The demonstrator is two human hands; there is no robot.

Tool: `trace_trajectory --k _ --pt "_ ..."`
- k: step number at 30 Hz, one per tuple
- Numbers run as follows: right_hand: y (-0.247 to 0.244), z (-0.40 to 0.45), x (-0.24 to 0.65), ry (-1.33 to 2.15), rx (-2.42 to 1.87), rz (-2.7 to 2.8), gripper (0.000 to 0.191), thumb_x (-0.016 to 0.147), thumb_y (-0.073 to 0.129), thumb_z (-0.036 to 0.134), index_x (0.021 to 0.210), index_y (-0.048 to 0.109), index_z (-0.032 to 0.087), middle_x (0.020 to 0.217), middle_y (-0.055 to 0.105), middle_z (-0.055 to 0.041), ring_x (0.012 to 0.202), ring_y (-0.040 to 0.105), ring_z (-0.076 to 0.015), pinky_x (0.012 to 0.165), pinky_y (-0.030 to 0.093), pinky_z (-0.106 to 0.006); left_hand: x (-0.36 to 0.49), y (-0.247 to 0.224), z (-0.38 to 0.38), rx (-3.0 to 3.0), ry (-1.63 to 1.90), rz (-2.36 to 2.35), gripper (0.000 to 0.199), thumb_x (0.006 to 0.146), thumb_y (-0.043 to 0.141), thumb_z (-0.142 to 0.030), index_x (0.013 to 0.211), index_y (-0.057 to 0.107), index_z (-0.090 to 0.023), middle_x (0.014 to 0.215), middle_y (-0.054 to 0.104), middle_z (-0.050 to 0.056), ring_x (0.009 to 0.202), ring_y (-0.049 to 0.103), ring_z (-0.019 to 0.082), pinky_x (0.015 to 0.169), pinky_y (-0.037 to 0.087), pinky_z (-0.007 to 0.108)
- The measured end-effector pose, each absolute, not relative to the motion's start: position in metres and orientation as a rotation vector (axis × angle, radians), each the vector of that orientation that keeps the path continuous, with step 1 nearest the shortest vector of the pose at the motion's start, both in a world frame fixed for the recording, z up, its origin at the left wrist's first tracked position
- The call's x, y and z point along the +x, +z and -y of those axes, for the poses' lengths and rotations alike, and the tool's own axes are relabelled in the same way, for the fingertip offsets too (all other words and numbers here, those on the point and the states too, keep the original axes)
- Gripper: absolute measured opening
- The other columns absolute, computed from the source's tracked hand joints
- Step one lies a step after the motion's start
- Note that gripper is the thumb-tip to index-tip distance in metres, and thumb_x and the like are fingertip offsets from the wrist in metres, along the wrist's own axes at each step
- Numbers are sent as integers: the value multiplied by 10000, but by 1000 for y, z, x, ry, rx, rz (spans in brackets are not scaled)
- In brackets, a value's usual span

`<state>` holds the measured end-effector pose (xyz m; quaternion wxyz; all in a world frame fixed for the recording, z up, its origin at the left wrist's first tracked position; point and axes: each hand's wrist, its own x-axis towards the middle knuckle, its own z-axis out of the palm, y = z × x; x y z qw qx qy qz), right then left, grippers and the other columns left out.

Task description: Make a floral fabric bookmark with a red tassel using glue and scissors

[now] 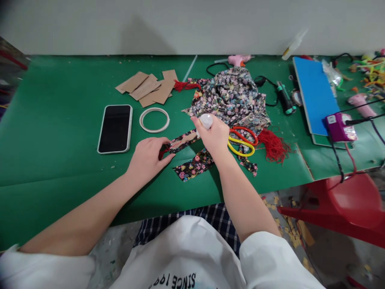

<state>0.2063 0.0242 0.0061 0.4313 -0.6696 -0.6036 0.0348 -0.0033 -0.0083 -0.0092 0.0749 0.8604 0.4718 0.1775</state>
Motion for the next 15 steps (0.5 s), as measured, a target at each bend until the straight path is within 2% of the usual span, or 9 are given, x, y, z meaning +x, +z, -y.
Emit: trace_trajectory --k 10,15 --pt "5 -27 211 60 -1679 1479 508 745 474 665 674 565 171 612 551 -30 602 519 -165 639 408 -323 -3 -10 8 2584 506 -1418 344 823 539 -400 1072 512 -165 964 642 84 932 564 268 824 409 393" --pt "6 -24 206 74 -1684 1482 479 738 505 646 633 537 180 582 531 -18 579 500 -154 620 400 -308 -3 -9 8 2590 513 -1411 328 833 528 -388 1069 517 -161 962 639 84 931 559 266 827 404 391"
